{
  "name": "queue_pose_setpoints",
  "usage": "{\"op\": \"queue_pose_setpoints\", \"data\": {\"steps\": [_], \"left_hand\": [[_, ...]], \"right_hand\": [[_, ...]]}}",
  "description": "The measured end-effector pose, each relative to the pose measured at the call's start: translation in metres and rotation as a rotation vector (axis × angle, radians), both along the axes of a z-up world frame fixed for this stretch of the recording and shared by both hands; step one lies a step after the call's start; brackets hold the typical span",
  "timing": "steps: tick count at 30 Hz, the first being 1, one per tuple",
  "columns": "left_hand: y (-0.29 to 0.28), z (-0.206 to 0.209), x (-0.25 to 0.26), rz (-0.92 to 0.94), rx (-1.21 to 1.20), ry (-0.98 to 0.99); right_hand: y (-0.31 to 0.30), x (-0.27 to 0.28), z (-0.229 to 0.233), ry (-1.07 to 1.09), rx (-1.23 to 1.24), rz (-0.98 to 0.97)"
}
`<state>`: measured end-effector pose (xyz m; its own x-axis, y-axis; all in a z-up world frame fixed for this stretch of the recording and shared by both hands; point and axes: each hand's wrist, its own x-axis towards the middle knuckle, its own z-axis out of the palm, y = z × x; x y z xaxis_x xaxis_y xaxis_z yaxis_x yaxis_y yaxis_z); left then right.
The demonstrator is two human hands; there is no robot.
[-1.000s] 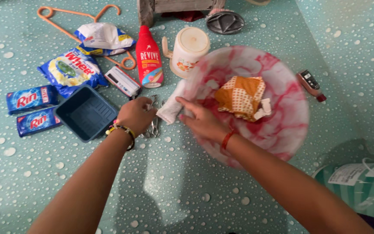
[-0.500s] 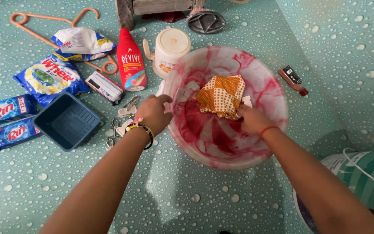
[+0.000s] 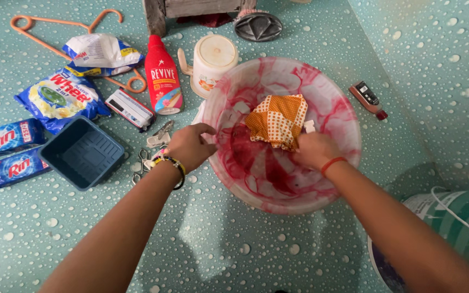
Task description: The person removes various items from a marbled plastic basin, including a hanger, detergent packets, and small metal clips, placing them on the floor. Then, using a dark red cloth, the person scrubs the inside of the basin by hand.
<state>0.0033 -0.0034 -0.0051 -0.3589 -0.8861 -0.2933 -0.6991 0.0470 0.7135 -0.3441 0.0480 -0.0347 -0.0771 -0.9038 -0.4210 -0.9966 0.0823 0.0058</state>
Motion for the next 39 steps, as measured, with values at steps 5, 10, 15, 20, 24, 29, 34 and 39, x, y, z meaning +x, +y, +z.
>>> {"op": "queue_pose_setpoints", "data": {"steps": [5,10,15,20,24,29,34,39], "left_hand": [[-0.003,0.017,-0.024,0.002,0.067,0.365],[-0.003,0.02,-0.036,-0.066,0.075,0.349],[-0.011,0.012,-0.016,0.169,0.122,0.158],[-0.021,0.002,0.035,0.214,-0.052,-0.122],[-0.021,-0.023,0.074,0.199,-0.157,-0.195],[-0.023,-0.042,0.101,0.179,-0.008,-0.345],[-0.019,-0.029,0.106,0.262,-0.049,-0.307],[-0.011,-0.009,0.095,0.437,0.223,-0.088]], "right_hand": [[-0.021,0.068,0.059,-0.972,-0.055,-0.349],[-0.028,0.108,0.071,-1.577,0.12,-0.353],[-0.052,0.045,0.029,-1.051,-0.269,-0.335],[-0.029,-0.072,-0.033,-0.16,-0.378,-0.096],[0.001,-0.064,-0.034,0.072,-0.087,0.065],[0.003,-0.013,-0.006,0.195,0.116,0.033],[0.002,-0.041,-0.049,0.244,0.111,0.037],[0.012,-0.084,-0.103,0.104,-0.187,-0.094]]}}
